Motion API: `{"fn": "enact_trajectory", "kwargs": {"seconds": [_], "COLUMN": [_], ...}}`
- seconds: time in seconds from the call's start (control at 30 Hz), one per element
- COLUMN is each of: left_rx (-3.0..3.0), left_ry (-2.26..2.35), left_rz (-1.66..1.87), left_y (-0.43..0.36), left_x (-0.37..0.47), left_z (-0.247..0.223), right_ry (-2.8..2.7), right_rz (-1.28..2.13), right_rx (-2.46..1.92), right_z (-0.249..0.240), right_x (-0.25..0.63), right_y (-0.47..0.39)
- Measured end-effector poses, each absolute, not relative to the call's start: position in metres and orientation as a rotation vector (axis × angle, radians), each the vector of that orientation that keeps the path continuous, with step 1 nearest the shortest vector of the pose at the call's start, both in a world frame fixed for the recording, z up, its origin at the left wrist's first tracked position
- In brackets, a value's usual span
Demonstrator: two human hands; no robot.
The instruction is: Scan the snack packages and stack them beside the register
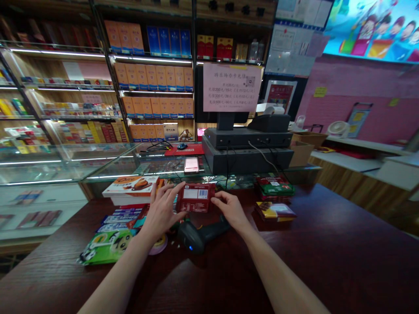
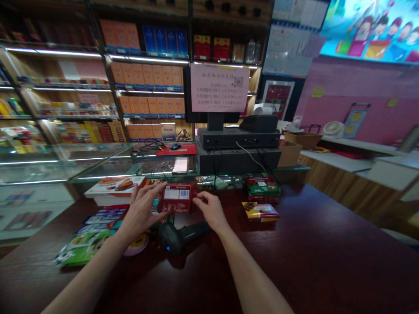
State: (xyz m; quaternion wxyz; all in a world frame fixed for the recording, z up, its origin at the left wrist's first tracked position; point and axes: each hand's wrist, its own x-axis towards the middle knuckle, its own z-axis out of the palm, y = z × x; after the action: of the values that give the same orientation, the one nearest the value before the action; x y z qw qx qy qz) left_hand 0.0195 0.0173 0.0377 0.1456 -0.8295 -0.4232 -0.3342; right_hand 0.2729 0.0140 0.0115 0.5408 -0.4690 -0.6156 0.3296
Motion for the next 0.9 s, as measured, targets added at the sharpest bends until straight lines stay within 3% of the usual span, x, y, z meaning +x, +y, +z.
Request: {"fn": "enact_trajectory", "kwargs": {"seconds": [0.33, 0.7, 0.9], "left_rx": [-2.439, -2.541, -2.531], "left_ry": [-1.340, -1.576, -1.648], "left_rz": [-0.938, -1.331, -1.345], "left_y": [0.022, 0.037, 0.037], "left_x": [0.021, 0.014, 0.012], "left_z": [0.031, 0.025, 0.029], "right_ry": [-1.456, -1.413, -1.437], "right_rz": [0.673, 0.588, 0.519], "right_rx": [-1.207, -1.293, -1.268], "right_z": [0.008, 0.014, 0.014], "right_x": [0.273, 0.275, 0.275], "right_y": [0.015, 0.011, 0.011]}}
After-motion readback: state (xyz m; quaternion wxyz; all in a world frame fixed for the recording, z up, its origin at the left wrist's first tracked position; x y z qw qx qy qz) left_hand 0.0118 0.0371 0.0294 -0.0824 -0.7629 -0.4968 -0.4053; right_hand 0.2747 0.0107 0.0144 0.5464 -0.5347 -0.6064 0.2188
